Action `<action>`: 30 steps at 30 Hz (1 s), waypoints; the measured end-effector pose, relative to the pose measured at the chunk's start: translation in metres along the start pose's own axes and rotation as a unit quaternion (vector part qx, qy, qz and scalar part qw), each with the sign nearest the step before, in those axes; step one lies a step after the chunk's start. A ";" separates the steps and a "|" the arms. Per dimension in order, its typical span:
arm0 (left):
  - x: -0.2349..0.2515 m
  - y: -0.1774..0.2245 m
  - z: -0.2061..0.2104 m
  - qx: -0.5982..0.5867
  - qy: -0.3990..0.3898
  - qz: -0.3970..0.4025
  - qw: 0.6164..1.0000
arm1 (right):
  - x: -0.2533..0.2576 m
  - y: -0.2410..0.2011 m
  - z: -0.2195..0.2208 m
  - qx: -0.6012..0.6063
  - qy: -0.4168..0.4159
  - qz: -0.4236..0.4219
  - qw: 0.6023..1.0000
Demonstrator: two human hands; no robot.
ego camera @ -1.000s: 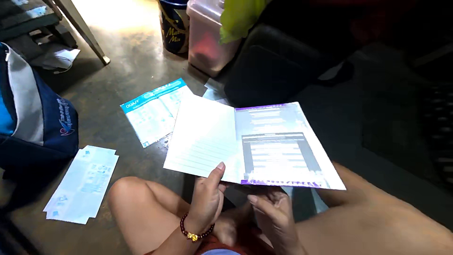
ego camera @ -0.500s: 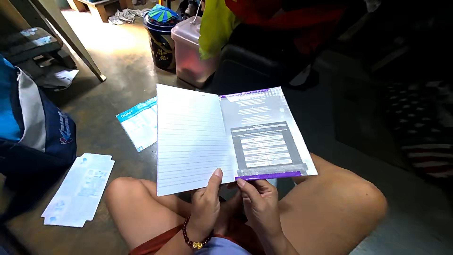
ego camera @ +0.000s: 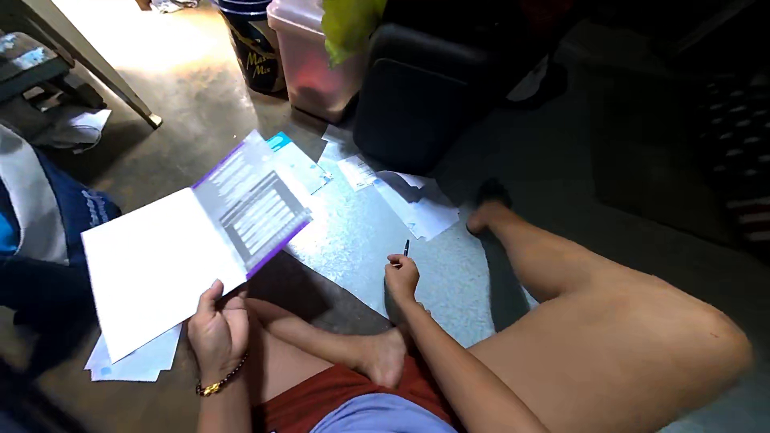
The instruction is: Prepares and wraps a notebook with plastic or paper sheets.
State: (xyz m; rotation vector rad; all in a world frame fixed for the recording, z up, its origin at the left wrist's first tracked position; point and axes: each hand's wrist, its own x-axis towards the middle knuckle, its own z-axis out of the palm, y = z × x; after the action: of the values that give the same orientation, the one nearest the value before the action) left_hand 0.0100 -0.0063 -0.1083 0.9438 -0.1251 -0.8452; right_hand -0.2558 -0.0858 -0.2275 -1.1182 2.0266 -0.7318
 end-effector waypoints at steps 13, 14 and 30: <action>-0.002 -0.006 0.000 -0.040 0.054 -0.083 0.994 | -0.064 -0.079 0.021 0.214 -0.211 -0.268 0.915; 0.001 -0.002 0.003 -0.047 0.046 -0.086 0.994 | -0.065 -0.091 0.016 0.234 -0.204 -0.271 0.911; 0.039 0.245 0.055 0.096 -0.114 -0.070 0.986 | -0.073 -0.410 -0.078 -0.060 -0.138 -0.802 0.579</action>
State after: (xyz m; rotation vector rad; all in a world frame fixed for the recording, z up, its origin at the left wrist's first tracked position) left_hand 0.1552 0.0042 0.0994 1.0434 -0.3464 -1.0839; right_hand -0.0936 -0.2029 0.1454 -2.8394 0.2284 -1.0218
